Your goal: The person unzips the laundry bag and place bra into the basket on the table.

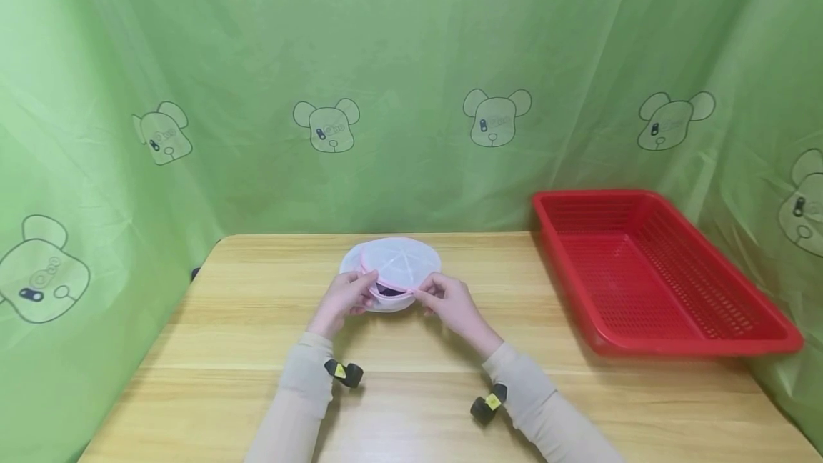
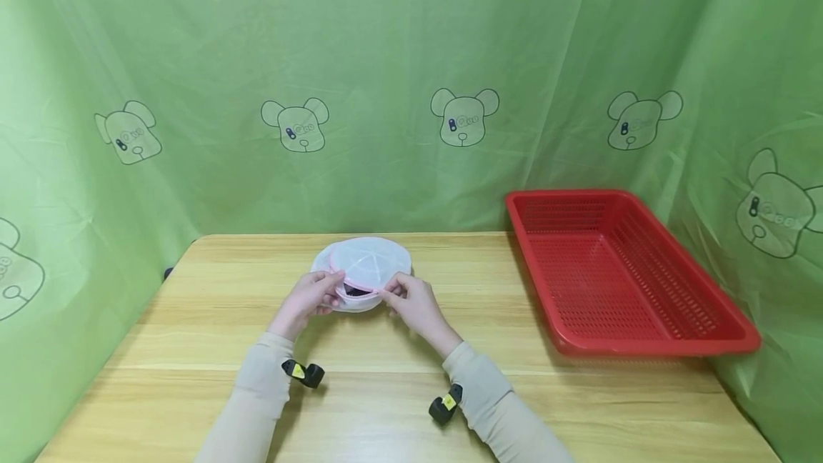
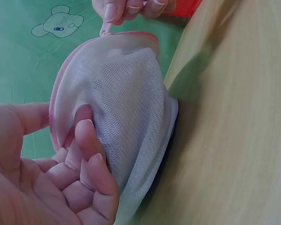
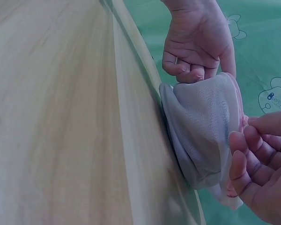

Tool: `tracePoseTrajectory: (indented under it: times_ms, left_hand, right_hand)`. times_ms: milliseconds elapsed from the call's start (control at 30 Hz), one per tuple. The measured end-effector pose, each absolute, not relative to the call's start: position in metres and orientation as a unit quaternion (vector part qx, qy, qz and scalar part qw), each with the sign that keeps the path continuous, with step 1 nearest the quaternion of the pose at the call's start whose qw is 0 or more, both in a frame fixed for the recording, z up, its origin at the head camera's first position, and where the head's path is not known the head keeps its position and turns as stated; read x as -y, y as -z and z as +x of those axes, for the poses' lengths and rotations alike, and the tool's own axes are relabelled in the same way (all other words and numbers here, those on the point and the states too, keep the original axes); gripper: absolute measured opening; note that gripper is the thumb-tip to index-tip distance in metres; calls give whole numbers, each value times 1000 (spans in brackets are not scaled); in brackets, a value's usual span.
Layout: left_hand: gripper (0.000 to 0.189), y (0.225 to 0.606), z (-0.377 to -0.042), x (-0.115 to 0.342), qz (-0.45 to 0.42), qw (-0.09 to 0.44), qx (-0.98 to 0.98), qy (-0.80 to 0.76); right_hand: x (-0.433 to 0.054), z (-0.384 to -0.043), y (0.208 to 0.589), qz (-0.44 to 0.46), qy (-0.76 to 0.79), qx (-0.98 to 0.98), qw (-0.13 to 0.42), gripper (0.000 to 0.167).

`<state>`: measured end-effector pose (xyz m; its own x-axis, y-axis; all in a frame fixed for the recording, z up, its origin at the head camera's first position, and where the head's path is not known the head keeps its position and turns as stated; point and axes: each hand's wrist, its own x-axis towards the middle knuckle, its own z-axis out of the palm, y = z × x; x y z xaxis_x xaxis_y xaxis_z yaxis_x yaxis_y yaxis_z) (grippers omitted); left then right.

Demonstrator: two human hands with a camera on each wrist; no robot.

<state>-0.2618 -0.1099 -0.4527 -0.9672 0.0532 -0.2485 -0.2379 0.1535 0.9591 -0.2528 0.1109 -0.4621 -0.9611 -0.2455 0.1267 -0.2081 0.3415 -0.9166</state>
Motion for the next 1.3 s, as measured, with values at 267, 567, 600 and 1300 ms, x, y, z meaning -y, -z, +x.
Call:
tracePoseTrajectory:
  times_ms: [267,567,600,1300]
  left_hand:
    - [18,461,-265,107,-82,91,-745,-656]
    - [11,461,-265,106,-88,79,-730,-673]
    - [11,461,-265,107,-87,79,-729,-675]
    - [10,462,-268,110,-94,70,-719,-685]
  right_hand:
    - [-110,-253,464,-145,556,-818,20,11]
    - [-111,-252,462,-134,553,-822,18,11]
    - [-111,-252,462,-133,553,-822,17,11]
    - [-115,-256,461,-128,541,-831,-2,13]
